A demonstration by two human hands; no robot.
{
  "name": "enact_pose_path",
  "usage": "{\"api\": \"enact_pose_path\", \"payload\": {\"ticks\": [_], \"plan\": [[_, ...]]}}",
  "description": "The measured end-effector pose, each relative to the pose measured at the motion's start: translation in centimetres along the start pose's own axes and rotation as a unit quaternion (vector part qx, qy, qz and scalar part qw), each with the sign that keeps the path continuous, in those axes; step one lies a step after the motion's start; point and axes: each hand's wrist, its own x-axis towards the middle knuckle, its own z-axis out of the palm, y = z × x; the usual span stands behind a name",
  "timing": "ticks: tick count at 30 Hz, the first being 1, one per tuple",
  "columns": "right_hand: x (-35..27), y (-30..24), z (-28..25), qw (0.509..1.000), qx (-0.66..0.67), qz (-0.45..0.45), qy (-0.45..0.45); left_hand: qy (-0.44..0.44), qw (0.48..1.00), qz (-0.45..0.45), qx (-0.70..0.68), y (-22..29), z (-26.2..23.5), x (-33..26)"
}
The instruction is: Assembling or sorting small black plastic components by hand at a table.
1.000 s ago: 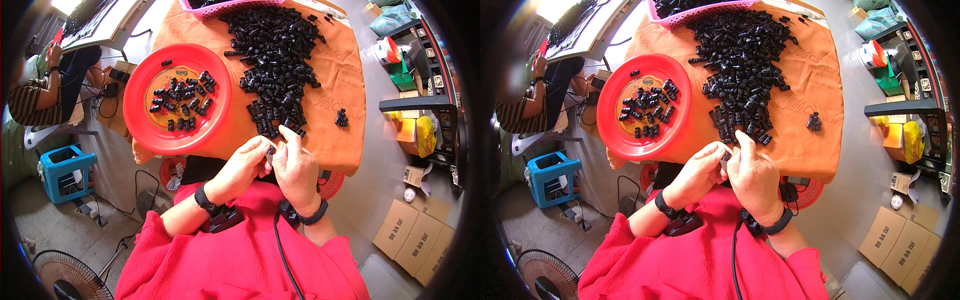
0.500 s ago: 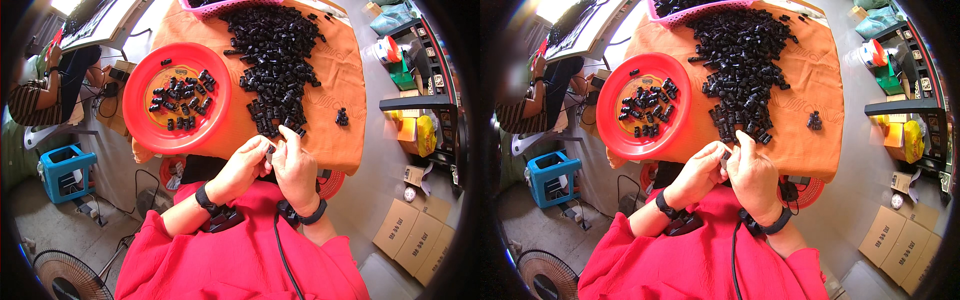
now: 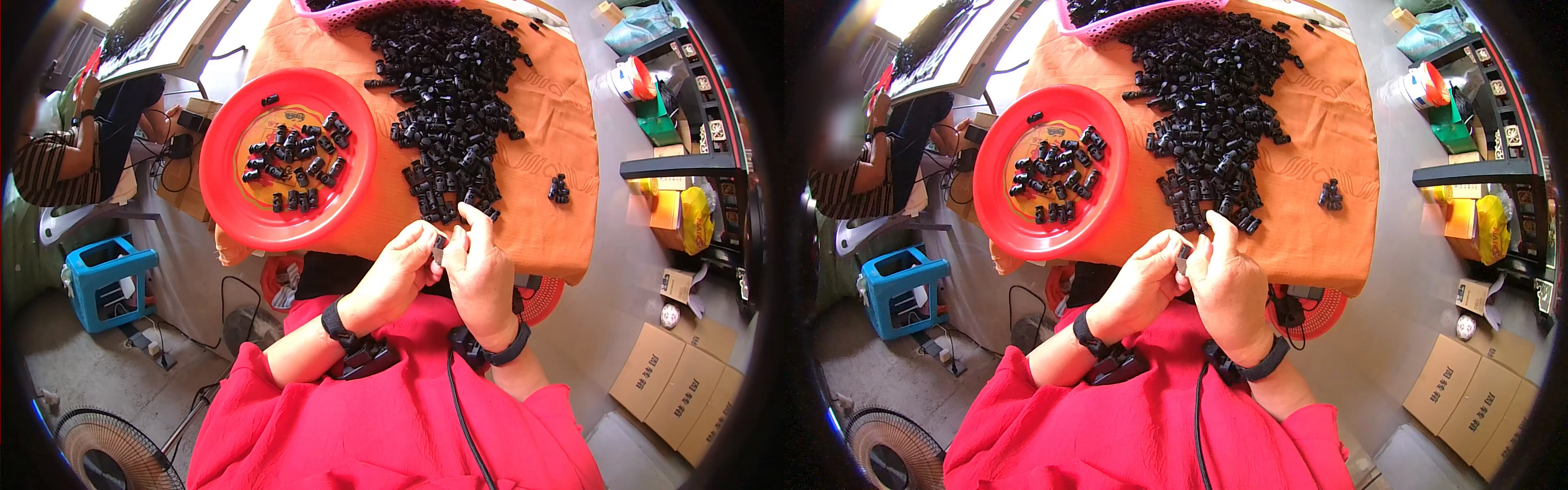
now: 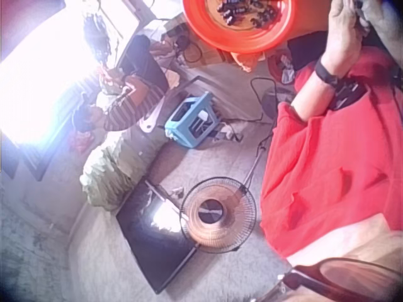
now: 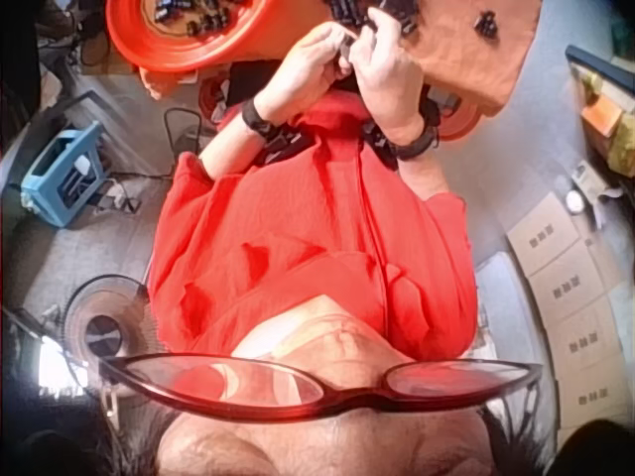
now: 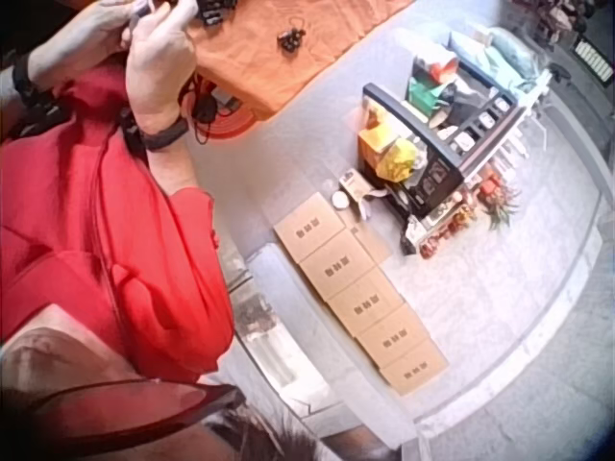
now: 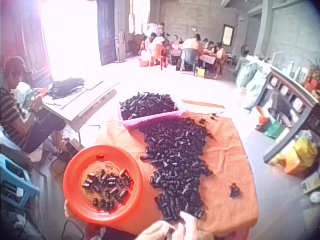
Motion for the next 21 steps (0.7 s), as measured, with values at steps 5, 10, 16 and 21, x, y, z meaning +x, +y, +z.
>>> {"api": "enact_pose_path", "payload": {"ticks": [5,10,16,21], "plan": [[0.0,0.0,0.2,1.000,0.021,0.003,-0.005,0.021,1.000,-0.006,0.004,0.2,0.3,-0.3],[-0.1,-0.4,0.1,0.999,0.041,0.018,-0.006,0.015,1.000,-0.007,0.000,0.2,0.3,-0.4],[0.0,0.9,0.9,0.998,0.002,0.020,0.053,0.016,1.000,0.003,0.009,0.3,0.4,-0.6],[1.7,1.8,-2.0,0.992,0.053,-0.011,0.116,0.041,0.998,-0.040,0.028,1.2,0.4,-1.3]]}}
